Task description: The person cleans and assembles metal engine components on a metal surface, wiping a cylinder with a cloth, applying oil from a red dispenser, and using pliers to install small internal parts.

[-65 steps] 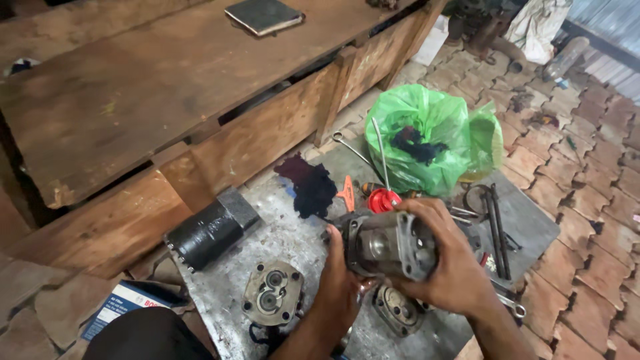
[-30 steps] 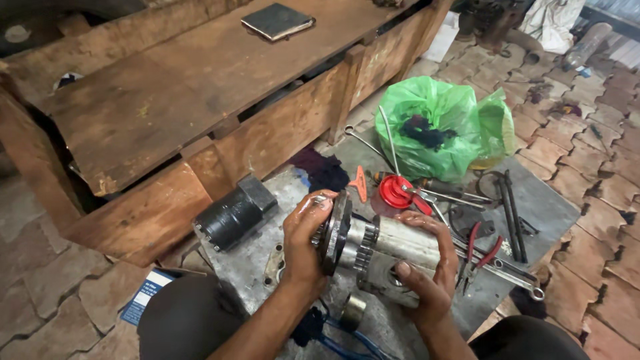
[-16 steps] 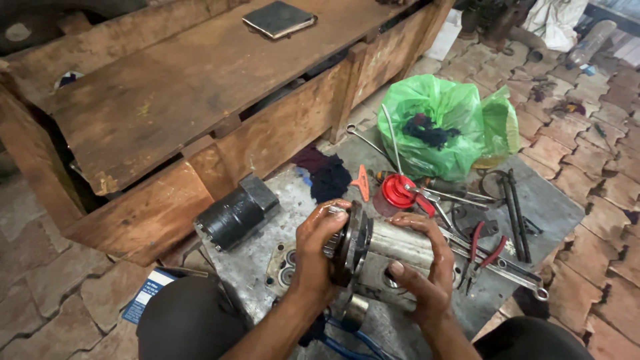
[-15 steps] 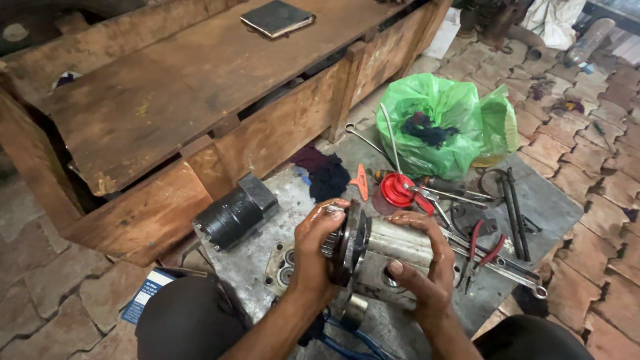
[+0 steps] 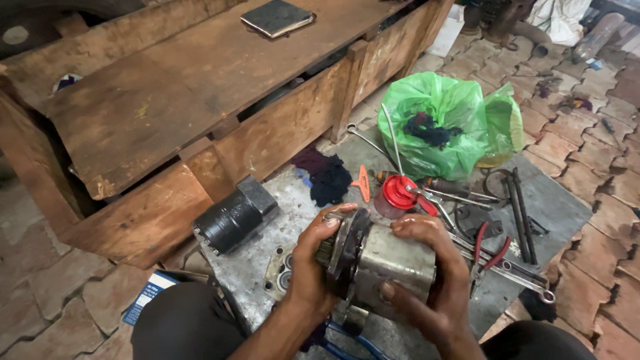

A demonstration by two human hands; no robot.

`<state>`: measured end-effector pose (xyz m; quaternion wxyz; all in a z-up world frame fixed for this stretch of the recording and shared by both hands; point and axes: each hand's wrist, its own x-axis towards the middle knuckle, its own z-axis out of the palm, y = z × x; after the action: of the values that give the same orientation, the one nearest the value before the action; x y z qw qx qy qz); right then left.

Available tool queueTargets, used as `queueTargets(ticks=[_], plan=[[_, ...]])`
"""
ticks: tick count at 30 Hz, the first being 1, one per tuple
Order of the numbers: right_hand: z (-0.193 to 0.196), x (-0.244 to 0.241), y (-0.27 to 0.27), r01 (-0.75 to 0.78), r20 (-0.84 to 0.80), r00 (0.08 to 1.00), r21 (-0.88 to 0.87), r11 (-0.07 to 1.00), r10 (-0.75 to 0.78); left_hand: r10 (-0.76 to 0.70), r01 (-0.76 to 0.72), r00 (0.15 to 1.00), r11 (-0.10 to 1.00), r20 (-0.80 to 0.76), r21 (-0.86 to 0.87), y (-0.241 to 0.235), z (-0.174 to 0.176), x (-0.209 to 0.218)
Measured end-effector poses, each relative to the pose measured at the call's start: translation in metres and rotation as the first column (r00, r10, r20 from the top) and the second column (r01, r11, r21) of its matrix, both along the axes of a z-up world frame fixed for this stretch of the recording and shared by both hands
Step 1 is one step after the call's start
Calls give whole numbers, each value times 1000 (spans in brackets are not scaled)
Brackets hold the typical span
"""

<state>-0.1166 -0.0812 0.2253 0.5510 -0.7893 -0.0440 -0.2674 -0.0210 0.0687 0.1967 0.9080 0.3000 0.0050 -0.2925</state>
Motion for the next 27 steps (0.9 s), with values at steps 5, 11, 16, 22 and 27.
queueTargets(ticks=[5,11,16,22,27], plan=[[-6,3,3,-37,67,997,-84,996,43,37,-39,999,990,13,136,2,-3,-1],[-13,5,5,-49,42,998,-70,996,52,72,-98,989,975,131,202,6,0,-3],[-16,4,1,-84,8,996,-75,994,85,59,-78,995,966,83,246,6,1,-4],[-20,4,3,-62,-30,998,-119,991,59,65,-48,997,941,-38,336,9,-2,-5],[-20,3,3,-35,-34,999,-102,994,31,98,-223,942,896,321,383,10,-10,-8]])
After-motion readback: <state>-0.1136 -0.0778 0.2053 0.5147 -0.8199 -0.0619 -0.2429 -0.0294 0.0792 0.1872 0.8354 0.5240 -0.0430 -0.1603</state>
